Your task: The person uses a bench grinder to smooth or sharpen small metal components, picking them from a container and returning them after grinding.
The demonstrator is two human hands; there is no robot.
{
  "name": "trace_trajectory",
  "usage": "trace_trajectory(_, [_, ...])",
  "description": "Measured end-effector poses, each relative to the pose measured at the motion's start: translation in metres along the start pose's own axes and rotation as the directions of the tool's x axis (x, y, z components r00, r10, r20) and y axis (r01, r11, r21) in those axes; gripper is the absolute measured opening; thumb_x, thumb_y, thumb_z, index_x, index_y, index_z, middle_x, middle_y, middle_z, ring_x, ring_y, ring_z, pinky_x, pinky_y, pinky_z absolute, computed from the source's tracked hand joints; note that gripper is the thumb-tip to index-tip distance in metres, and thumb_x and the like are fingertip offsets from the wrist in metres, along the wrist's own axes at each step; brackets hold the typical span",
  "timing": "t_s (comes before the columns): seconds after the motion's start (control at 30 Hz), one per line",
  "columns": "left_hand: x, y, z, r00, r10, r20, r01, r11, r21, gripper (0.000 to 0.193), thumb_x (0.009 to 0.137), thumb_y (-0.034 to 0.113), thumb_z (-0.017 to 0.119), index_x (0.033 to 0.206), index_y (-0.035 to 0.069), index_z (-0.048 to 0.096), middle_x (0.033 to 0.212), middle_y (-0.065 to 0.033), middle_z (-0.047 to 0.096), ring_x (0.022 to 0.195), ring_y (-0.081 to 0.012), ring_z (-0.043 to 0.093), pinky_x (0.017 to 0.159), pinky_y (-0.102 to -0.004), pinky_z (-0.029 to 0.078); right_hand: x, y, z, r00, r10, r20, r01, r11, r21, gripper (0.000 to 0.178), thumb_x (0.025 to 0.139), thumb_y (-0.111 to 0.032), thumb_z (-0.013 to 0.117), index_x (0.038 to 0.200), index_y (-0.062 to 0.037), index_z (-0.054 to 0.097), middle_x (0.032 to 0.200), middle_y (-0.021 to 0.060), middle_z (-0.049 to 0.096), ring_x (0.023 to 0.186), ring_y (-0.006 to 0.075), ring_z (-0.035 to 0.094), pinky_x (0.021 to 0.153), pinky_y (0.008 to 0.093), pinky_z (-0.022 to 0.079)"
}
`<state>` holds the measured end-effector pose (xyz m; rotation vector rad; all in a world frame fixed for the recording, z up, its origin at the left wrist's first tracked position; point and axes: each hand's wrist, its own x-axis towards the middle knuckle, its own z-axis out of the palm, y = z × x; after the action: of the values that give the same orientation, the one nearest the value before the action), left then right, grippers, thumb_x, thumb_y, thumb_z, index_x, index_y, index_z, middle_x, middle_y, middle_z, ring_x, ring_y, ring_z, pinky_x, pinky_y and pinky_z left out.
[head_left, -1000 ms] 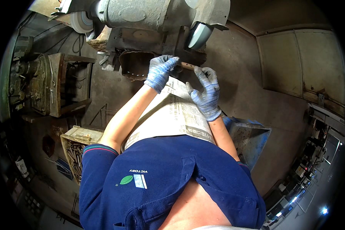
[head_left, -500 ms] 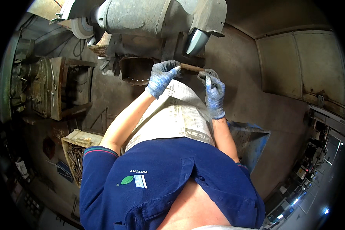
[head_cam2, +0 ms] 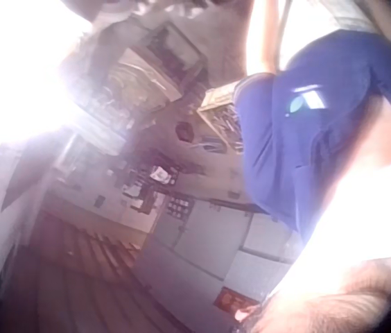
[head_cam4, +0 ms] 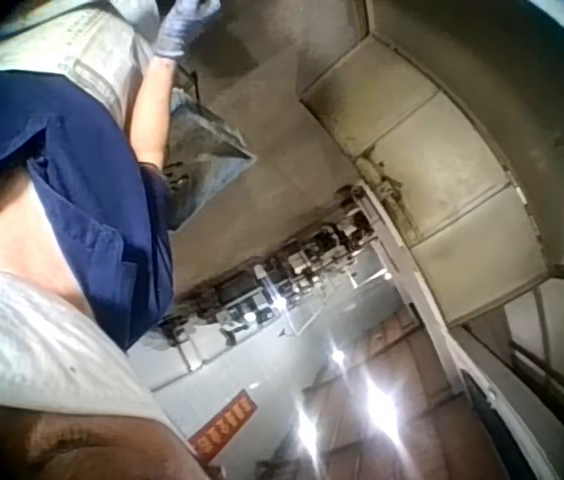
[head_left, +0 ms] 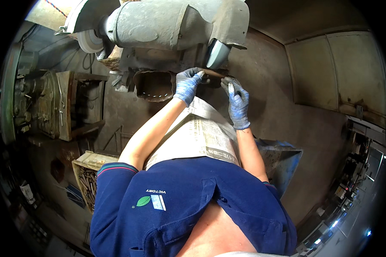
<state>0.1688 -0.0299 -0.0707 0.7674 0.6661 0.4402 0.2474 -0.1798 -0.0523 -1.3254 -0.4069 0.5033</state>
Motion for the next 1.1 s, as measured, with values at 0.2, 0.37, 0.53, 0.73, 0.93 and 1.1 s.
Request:
trace_trajectory(0.2, [0.009, -0.011, 0.009, 1.000, -0.016, 0.010, 0.016, 1.000, 0.017, 0.009, 0.083, 0.001, 0.061, 0.090, -0.005, 0.063, 0.081, -0.0110, 0.066, 0.067, -0.0180, 0.063, 0.066, -0.0276, 0.055, 0.001, 0.004, -0.013, 0.999, 0.045, -0.029, -0.044, 0.999, 0.025, 0.026, 0.092, -0.013, 0.053, 0.108, 0.0061, 0.059, 0.106, 0.0141, 0.061, 0.099, 0.0217, 0.059, 0.094, 0.0361, 0.046])
trace_trajectory(0.37, [0.014, -0.008, -0.002, 1.000, 0.002, -0.007, -0.002, 1.000, 0.031, 0.009, 0.082, 0.000, 0.062, 0.090, -0.005, 0.064, 0.080, -0.0111, 0.066, 0.066, -0.0171, 0.063, 0.065, -0.0273, 0.054, 0.002, 0.010, -0.005, 0.996, 0.088, -0.022, -0.088, 0.996, -0.006, 0.029, 0.092, -0.016, 0.053, 0.109, 0.0068, 0.058, 0.107, 0.0153, 0.061, 0.100, 0.0231, 0.059, 0.096, 0.0375, 0.045])
trace_trajectory(0.53, [0.021, 0.004, -0.020, 0.997, 0.004, -0.082, -0.001, 0.999, 0.042, 0.009, 0.082, -0.001, 0.061, 0.090, -0.004, 0.063, 0.080, -0.0112, 0.066, 0.065, -0.0165, 0.063, 0.061, -0.0253, 0.053, 0.004, 0.020, 0.018, 0.996, 0.084, 0.022, -0.085, 0.996, 0.031, 0.029, 0.092, -0.016, 0.052, 0.110, 0.0060, 0.058, 0.108, 0.0149, 0.061, 0.100, 0.0231, 0.059, 0.096, 0.0371, 0.045])
trace_trajectory(0.73, [0.024, 0.013, -0.038, 0.995, -0.027, -0.101, 0.028, 0.999, 0.016, 0.007, 0.084, 0.000, 0.060, 0.089, -0.004, 0.062, 0.079, -0.0109, 0.065, 0.065, -0.0178, 0.064, 0.059, -0.0283, 0.055, 0.009, 0.030, 0.031, 0.995, 0.072, 0.064, -0.077, 0.994, 0.078, 0.030, 0.093, -0.017, 0.052, 0.110, 0.0062, 0.058, 0.108, 0.0153, 0.061, 0.102, 0.0236, 0.059, 0.095, 0.0369, 0.045])
trace_trajectory(0.93, [0.023, 0.007, -0.029, 0.997, -0.027, -0.074, 0.032, 0.997, 0.069, 0.005, 0.084, -0.001, 0.059, 0.086, -0.003, 0.063, 0.078, -0.0103, 0.065, 0.064, -0.0171, 0.063, 0.059, -0.0276, 0.055, 0.010, 0.023, 0.024, 0.992, 0.119, 0.031, -0.122, 0.988, 0.097, 0.033, 0.092, -0.021, 0.053, 0.108, 0.0078, 0.058, 0.104, 0.0162, 0.062, 0.099, 0.0240, 0.060, 0.093, 0.0359, 0.046])
trace_trajectory(1.1, [0.025, -0.002, -0.009, 0.998, -0.035, -0.052, 0.041, 0.993, 0.111, 0.004, 0.083, -0.001, 0.061, 0.084, -0.004, 0.063, 0.074, -0.0088, 0.065, 0.060, -0.0147, 0.062, 0.058, -0.0248, 0.051, 0.012, 0.025, -0.001, 0.988, 0.153, -0.023, -0.152, 0.987, 0.047, 0.033, 0.092, -0.022, 0.053, 0.104, 0.0088, 0.059, 0.100, 0.0161, 0.063, 0.095, 0.0234, 0.061, 0.091, 0.0342, 0.047])
